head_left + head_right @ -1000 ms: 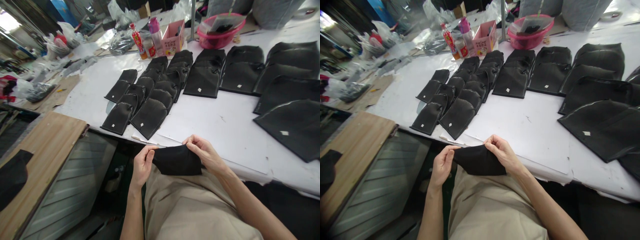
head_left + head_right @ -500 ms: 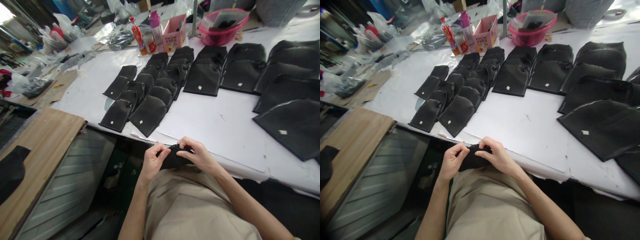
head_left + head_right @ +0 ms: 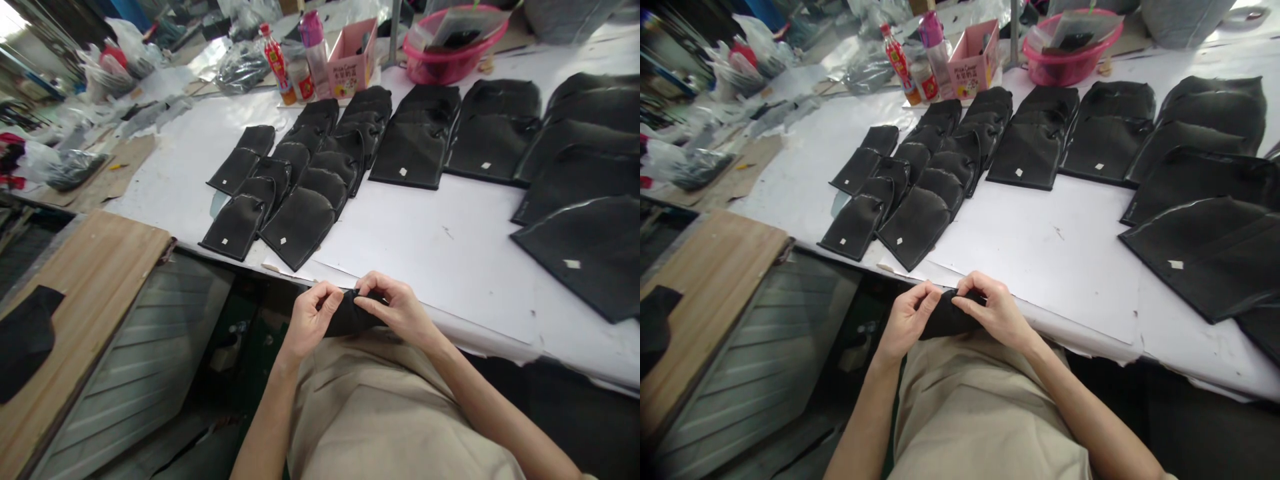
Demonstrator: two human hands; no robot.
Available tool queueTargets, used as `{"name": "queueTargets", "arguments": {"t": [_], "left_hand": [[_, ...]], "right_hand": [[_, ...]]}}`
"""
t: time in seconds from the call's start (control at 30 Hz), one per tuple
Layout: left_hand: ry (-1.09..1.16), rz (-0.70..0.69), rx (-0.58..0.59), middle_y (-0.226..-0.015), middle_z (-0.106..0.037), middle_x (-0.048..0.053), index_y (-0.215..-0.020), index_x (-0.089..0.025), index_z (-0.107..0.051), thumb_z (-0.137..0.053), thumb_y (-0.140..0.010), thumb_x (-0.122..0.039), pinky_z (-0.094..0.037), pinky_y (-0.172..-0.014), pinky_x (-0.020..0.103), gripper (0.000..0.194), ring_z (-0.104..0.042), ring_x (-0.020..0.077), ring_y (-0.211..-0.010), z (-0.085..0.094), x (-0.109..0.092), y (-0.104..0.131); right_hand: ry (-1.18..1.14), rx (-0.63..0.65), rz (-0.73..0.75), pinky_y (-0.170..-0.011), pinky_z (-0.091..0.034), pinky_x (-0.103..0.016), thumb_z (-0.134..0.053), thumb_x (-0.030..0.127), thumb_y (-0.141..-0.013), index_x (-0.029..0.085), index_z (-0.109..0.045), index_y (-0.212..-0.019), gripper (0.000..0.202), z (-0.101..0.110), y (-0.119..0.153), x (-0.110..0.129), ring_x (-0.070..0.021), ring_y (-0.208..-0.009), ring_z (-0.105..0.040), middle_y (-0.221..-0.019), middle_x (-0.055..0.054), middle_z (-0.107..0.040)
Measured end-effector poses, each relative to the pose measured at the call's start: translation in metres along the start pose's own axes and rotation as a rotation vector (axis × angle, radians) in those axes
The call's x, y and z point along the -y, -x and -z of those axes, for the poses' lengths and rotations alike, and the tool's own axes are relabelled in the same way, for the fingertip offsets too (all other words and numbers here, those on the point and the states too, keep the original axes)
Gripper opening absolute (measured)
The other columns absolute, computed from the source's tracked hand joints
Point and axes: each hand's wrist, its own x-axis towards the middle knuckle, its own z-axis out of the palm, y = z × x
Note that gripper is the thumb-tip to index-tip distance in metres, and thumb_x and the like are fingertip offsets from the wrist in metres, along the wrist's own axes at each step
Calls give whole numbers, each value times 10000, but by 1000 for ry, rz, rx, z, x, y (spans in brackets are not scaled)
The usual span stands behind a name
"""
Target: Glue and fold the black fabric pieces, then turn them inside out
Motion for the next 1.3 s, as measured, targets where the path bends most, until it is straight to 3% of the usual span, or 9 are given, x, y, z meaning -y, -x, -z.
{"name": "queueTargets", "arguments": {"t": [0.17, 0.37, 0.63, 0.8, 0.97, 1.13, 1.3], "left_hand": [[150, 140, -20, -645, -495, -18, -712, -150, -619, -625, -909, -497, -344, -563, 218, 399, -428, 106, -603, -7, 4, -6], [300, 286, -25, -606, -535, -14, -698, -134, -649, -733, -798, -462, -341, -527, 197, 353, -426, 83, -545, -10, 12, -11], [236, 303, -34, -569, -484, -37, -712, -131, -655, -746, -722, -371, -272, -495, 187, 256, -375, 65, -510, -11, 16, -11], [136, 232, -54, -556, -391, -64, -724, -146, -627, -687, -759, -327, -240, -493, 189, 194, -309, 64, -515, -13, 16, -10], [78, 176, -64, -563, -362, -70, -743, -152, -613, -650, -786, -299, -233, -492, 191, 158, -297, 67, -520, -16, 14, -9], [42, 152, -60, -568, -374, -67, -733, -156, -599, -641, -804, -283, -232, -491, 192, 151, -305, 68, -523, -17, 12, -7], [50, 154, -49, -565, -367, -71, -735, -158, -582, -643, -806, -294, -218, -481, 192, 165, -297, 65, -512, -18, 14, -7]], "right_hand": [[166, -49, 194, -835, -504, -357, -662, 270, -928, 240, -639, -851, 86, -3, 3, -1, -213, -912, -625, -960, -56, -639], [307, -26, 351, -710, -537, -312, -579, 221, -983, 246, -706, -904, 152, -4, 8, -6, -186, -876, -638, -1038, -89, -606], [322, -6, 421, -735, -532, -291, -586, 166, -980, 222, -693, -948, 125, -4, 8, -13, -171, -897, -629, -1014, -81, -597], [190, -1, 250, -813, -521, -313, -647, 237, -951, 210, -673, -899, 64, -6, 5, -8, -185, -910, -634, -979, -63, -644], [8, -50, -78, -671, -489, -261, -703, 286, -874, 195, -622, -912, 128, -9, -2, -7, -142, -731, -599, -803, -2, -639], [-54, -13, -132, -667, -486, -254, -668, 235, -806, 186, -607, -944, 158, -10, -8, -5, -132, -739, -599, -809, 1, -631], [-31, -72, -151, -688, -484, -272, -629, 180, -707, 182, -582, -913, 212, -14, -10, -1, -135, -733, -593, -813, -4, -626]]}}
